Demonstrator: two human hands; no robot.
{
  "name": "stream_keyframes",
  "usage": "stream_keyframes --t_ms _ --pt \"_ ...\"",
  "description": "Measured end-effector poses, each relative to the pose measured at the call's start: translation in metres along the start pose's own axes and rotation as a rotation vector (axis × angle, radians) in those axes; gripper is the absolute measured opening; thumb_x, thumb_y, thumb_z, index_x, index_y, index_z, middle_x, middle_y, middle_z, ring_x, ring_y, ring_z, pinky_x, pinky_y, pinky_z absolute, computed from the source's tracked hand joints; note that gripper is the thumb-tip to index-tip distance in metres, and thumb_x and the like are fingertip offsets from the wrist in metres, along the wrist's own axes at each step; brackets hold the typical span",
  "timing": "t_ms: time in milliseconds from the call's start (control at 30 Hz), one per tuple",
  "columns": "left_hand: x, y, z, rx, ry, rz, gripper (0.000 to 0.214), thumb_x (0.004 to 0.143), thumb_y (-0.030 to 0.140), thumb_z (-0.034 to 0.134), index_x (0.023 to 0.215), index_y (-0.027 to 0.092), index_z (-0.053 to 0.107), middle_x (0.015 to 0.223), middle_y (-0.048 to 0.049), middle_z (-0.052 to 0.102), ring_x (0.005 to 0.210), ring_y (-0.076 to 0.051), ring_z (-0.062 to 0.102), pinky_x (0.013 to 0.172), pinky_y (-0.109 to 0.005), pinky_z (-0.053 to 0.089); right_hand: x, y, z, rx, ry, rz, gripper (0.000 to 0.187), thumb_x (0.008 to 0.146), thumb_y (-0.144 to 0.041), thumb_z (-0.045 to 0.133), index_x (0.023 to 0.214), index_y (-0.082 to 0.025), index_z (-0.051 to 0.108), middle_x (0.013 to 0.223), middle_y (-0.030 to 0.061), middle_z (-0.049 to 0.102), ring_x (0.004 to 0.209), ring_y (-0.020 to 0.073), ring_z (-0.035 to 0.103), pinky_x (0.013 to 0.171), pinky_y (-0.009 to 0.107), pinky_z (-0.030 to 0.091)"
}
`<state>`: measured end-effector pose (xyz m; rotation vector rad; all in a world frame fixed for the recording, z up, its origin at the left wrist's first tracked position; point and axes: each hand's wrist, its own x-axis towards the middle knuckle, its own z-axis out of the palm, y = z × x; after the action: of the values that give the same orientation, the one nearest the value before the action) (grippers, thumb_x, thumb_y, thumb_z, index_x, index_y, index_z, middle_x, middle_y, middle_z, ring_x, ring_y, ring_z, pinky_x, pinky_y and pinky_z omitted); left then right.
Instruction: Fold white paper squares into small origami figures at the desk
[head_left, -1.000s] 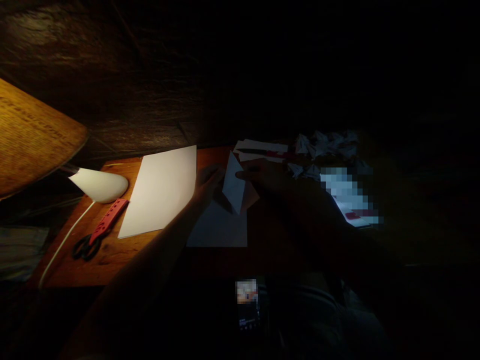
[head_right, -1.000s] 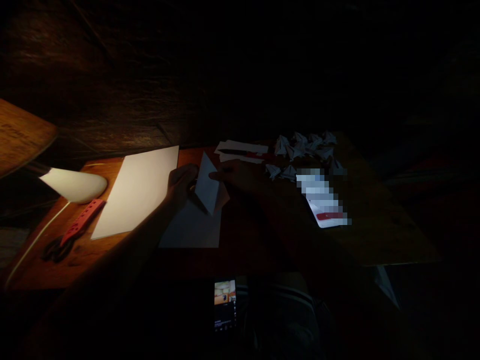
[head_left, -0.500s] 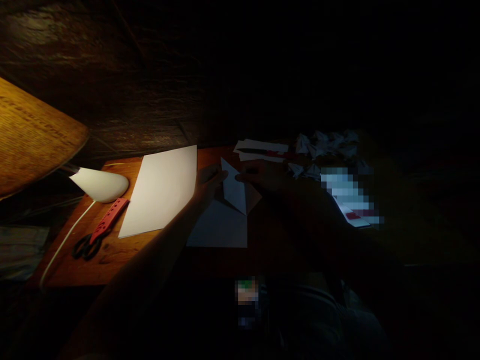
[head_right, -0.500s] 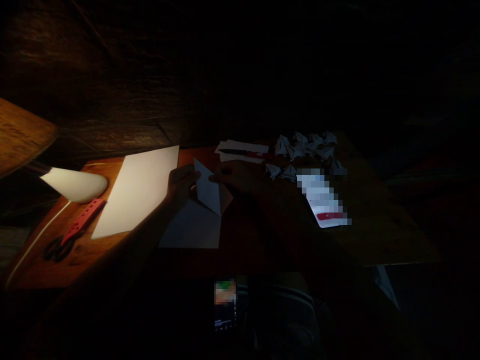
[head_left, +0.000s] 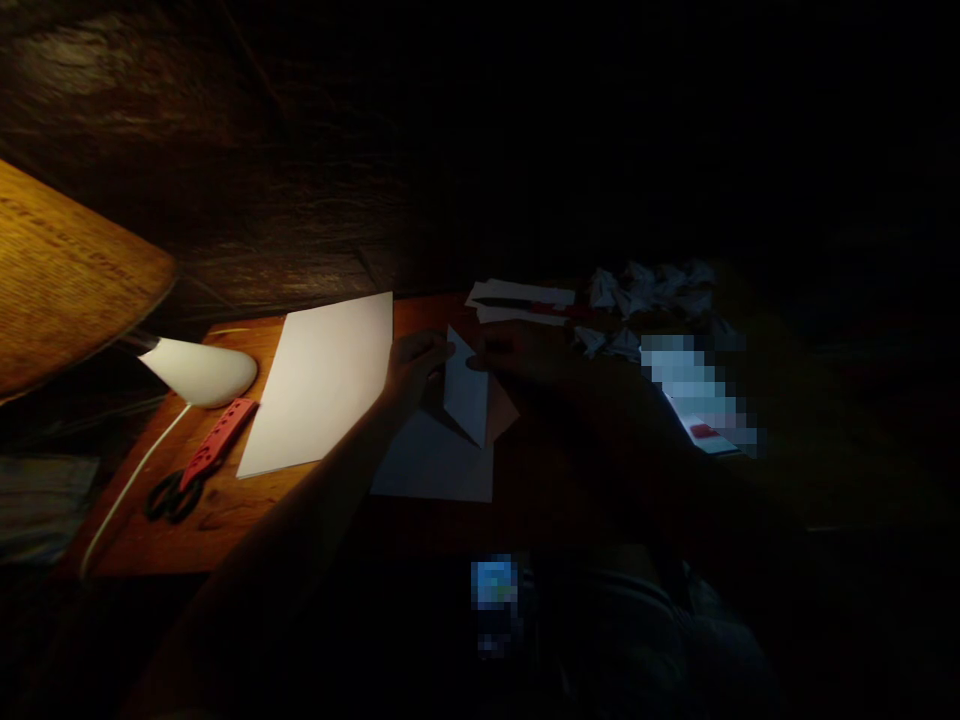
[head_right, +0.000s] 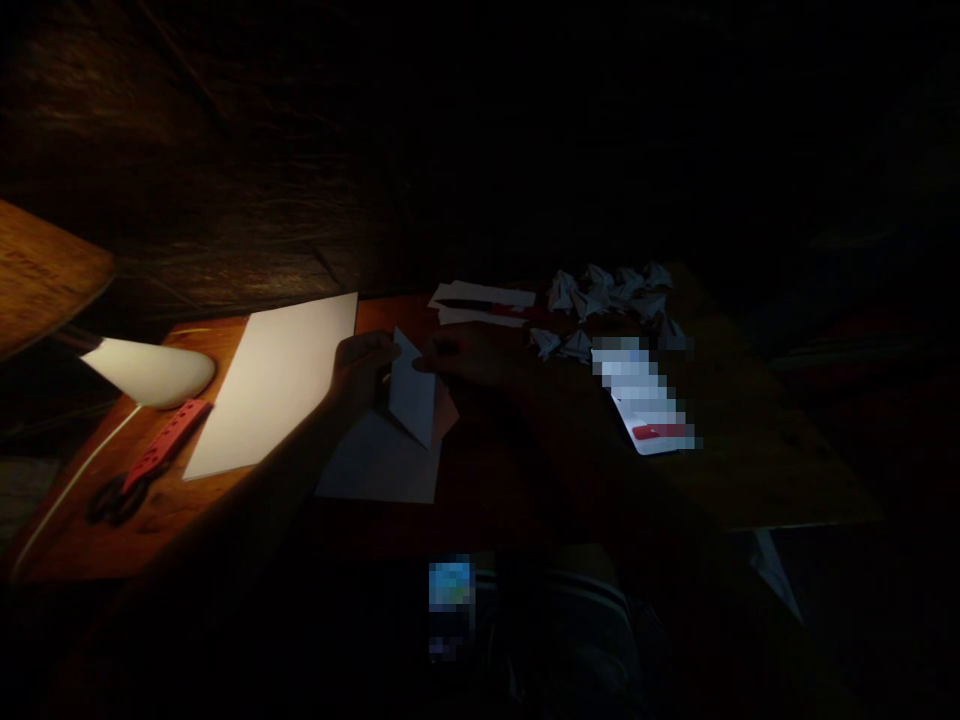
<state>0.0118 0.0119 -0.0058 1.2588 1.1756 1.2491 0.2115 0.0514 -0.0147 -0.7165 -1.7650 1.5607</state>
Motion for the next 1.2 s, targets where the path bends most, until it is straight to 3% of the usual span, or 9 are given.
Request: stream_keyframes --t_ms 133,367,633,900,1033,1200 --pt "-0.002 0.000 0.002 0.082 -0.050 0.051 0.033 0.069 0.040 0.081 0.060 0.020 0.057 0.053 0.0046 0.047 0.049 -0.008 0.038 0.046 -0.022 0.025 -0.001 0.000 0.001 0.010 0.007 0.023 0.036 0.074 -0.046 0.084 0.071 -0.021 0.059 0.072 -0.0032 0.058 0.070 0.0134 0.051 0.069 0.028 0.042" --pt "-0.002 -0.005 0.000 0.109 -0.048 0.093 0.029 0.073 0.040 0.077 0.064 0.021 0.058 0.052 0.0055 0.046 0.048 -0.009 0.038 0.046 -0.023 0.025 -0.004 -0.007 0.004 0.145 0.143 0.080 0.042 0.068 -0.044 0.090 0.066 -0.020 0.055 0.069 -0.0048 0.056 0.068 0.0120 0.052 0.067 0.027 0.041" --pt "-0.001 -0.003 0.003 0.161 -0.178 0.071 0.029 0.068 0.039 0.078 0.060 0.018 0.060 0.054 0.0031 0.051 0.050 -0.008 0.042 0.049 -0.022 0.027 -0.003 -0.006 0.005 0.122 0.105 0.072 0.040 0.071 -0.052 0.088 0.073 -0.019 0.064 0.069 -0.0031 0.061 0.067 0.0127 0.054 0.066 0.028 0.043" --pt "-0.002 -0.001 0.005 0.242 -0.184 0.114 0.029 0.069 0.041 0.076 0.061 0.019 0.059 0.052 0.0048 0.047 0.047 -0.007 0.038 0.047 -0.022 0.024 0.002 0.000 0.003 0.125 0.184 -0.006 0.037 0.068 -0.045 0.087 0.064 -0.020 0.061 0.062 -0.0041 0.058 0.063 0.0117 0.051 0.064 0.027 0.038" --pt "-0.002 0.000 0.004 0.256 -0.224 0.135 0.029 0.072 0.040 0.076 0.062 0.019 0.058 0.052 0.0053 0.046 0.048 -0.007 0.037 0.048 -0.022 0.024 0.001 -0.007 0.004 0.192 0.211 0.041 0.039 0.063 -0.045 0.089 0.060 -0.020 0.059 0.061 -0.0043 0.058 0.061 0.0110 0.050 0.062 0.027 0.038" --pt "-0.003 -0.001 0.004 0.221 -0.224 0.129 0.031 0.072 0.040 0.077 0.062 0.019 0.057 0.054 0.0044 0.047 0.048 -0.007 0.038 0.049 -0.022 0.024 -0.003 -0.012 0.005 0.170 0.231 0.074 0.041 0.067 -0.049 0.088 0.063 -0.019 0.061 0.061 -0.0040 0.057 0.059 0.0113 0.050 0.060 0.027 0.038"
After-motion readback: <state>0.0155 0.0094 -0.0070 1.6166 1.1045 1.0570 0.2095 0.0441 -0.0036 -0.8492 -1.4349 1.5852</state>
